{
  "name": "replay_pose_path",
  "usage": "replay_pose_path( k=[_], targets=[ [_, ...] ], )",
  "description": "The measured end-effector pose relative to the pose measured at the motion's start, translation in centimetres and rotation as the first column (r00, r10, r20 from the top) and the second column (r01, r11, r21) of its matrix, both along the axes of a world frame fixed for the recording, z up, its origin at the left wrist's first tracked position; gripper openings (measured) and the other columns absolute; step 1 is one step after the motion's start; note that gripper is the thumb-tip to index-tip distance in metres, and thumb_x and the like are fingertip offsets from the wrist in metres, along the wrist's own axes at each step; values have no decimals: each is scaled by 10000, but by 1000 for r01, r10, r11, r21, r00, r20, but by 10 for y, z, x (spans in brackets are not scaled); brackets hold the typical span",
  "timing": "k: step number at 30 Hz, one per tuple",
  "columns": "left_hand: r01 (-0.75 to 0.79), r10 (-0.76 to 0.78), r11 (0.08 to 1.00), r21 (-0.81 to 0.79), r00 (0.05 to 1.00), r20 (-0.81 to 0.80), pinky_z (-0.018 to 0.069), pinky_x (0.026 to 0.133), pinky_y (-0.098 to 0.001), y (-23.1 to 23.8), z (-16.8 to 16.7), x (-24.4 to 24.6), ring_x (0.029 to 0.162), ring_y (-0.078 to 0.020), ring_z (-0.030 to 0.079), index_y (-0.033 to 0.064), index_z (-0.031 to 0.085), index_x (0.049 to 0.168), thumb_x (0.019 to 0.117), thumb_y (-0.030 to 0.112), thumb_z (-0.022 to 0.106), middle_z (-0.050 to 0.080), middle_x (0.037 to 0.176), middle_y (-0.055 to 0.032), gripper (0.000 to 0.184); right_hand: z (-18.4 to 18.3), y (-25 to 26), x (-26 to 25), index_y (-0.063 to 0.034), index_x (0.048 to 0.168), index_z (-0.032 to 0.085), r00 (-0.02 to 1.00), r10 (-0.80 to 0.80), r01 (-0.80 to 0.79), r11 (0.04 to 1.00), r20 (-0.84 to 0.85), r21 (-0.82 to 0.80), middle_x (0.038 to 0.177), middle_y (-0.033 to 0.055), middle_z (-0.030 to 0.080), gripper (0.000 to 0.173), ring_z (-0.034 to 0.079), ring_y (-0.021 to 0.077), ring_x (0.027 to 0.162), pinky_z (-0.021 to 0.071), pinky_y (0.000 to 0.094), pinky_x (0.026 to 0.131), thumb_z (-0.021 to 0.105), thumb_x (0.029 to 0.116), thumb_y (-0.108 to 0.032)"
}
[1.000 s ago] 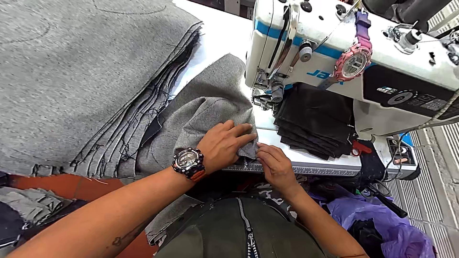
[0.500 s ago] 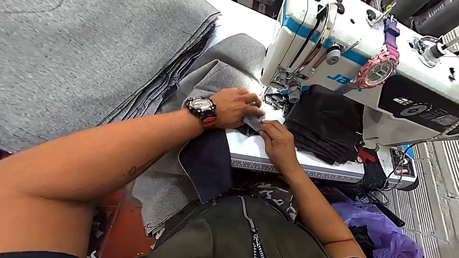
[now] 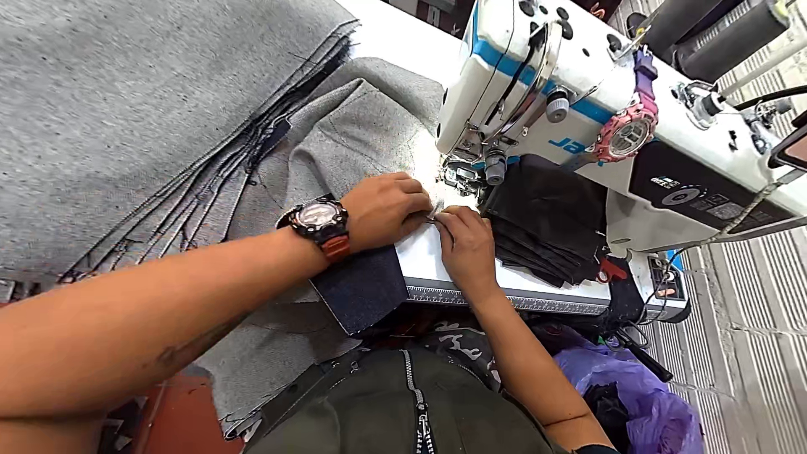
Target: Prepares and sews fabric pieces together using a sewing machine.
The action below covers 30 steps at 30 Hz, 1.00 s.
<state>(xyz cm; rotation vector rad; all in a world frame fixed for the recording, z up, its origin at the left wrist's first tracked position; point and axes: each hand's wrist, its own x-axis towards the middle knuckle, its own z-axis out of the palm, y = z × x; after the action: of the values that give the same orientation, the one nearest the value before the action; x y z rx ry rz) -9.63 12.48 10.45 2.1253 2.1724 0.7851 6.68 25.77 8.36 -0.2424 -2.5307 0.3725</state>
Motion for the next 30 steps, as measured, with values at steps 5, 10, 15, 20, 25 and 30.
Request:
replay_pose_path(
  k=[5,10,15,20,25,30],
  targets=[
    [136,-128,987,90,988,-83,536,898,-559,1,-7,-19,1135,-357,668,113,750,1053,1019,232,515,732,1161,-97,266,-1,-2,4,-102,1087,792,999,-41,41,999,26,-6,998,137,681,196,662,278,938,516,450,822,625,989,-131],
    [266,-248,962,58,945,-214,464,1097,-542,4,-1,-27,1129,-378,690,-6,675,968,1029,65,495,729,1070,-188,203,-2,-3,5,-148,1107,797,996,-81,79,996,42,48,924,112,653,231,632,274,914,489,431,795,600,988,-162],
    [217,-207,974,64,970,-129,587,810,-513,5,-5,-23,952,-330,725,72,725,1049,1038,217,548,728,1019,-132,229,-1,-6,7,-147,1115,796,993,-104,100,993,58,70,942,108,671,242,641,276,957,494,420,817,592,986,-151],
    [252,-247,965,74,967,-65,578,880,-489,8,-8,-31,1047,-287,721,139,779,1021,1026,238,546,759,1106,-59,253,0,-3,5,-152,1111,802,995,-86,85,996,48,26,925,102,665,249,631,270,947,482,417,815,597,971,-133],
    [322,-316,943,81,945,-85,587,804,-515,21,-3,-54,983,-323,733,104,785,998,1009,107,535,760,1050,-101,250,6,2,-9,-175,1145,799,988,-112,106,992,107,62,873,107,637,266,614,286,901,474,430,795,587,986,-158],
    [308,-295,945,110,948,-122,573,741,-553,36,-4,-73,931,-353,730,101,775,982,1002,92,542,752,1004,-125,234,6,10,-29,-174,1163,788,978,-158,144,983,133,113,867,99,640,273,617,284,908,481,428,798,569,1000,-190]
  ],
)
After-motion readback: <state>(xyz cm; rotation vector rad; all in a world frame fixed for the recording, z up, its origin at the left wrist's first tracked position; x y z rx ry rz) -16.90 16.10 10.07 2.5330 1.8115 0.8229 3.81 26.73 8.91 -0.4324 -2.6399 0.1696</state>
